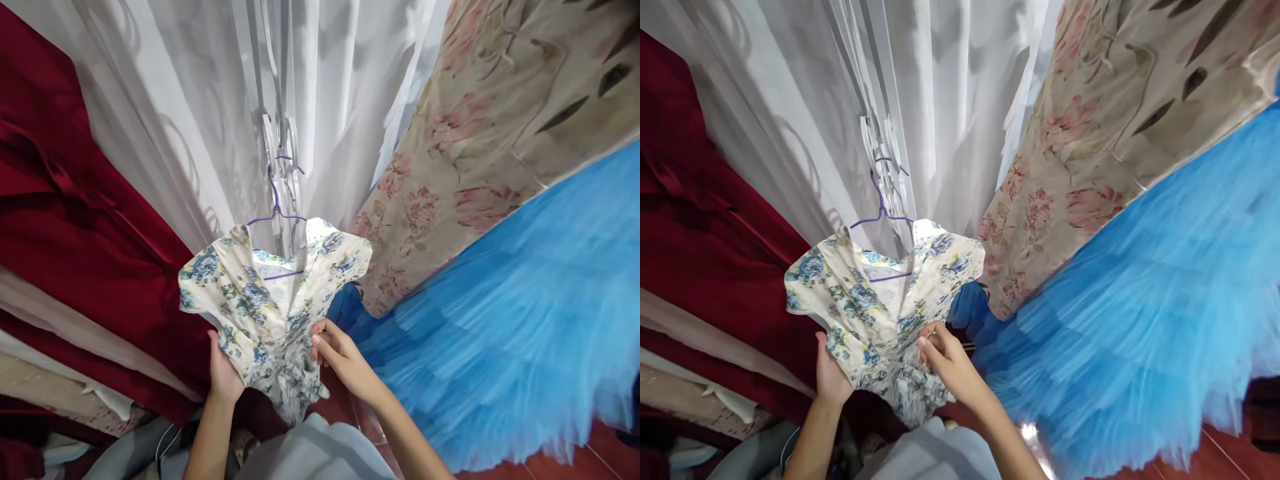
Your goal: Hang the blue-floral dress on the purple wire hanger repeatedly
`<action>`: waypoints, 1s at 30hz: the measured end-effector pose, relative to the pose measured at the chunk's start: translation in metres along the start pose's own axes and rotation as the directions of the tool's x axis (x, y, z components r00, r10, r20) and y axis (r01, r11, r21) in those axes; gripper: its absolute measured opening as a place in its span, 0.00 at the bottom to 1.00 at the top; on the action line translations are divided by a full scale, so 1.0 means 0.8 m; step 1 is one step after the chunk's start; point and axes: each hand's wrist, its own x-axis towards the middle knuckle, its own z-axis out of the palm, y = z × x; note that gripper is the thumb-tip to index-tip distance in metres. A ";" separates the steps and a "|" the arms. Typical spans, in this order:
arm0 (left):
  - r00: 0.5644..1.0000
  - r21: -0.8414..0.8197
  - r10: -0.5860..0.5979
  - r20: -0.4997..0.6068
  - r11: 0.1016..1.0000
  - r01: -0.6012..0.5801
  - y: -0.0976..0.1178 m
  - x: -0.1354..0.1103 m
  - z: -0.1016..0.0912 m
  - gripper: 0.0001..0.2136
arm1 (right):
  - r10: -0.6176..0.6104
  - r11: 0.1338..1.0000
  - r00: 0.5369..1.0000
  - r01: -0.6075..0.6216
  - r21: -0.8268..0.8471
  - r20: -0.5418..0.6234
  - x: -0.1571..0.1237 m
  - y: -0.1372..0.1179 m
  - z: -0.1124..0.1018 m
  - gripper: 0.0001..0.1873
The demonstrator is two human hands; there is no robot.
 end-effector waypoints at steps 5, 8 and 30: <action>0.976 -0.128 -0.197 -0.093 0.974 0.184 -0.007 -0.017 0.000 0.32 | -0.089 0.974 0.995 0.080 -0.212 -0.034 0.053 -0.002 0.023 0.18; 0.976 -0.059 -0.142 -0.163 0.989 0.134 -0.005 -0.009 0.002 0.28 | -0.092 0.965 0.994 0.074 -0.250 -0.058 0.071 -0.007 0.028 0.21; 0.884 0.746 0.247 0.396 0.475 -0.467 0.005 -0.023 0.084 0.07 | -0.199 0.963 0.961 0.228 0.146 -0.190 0.117 -0.148 -0.008 0.20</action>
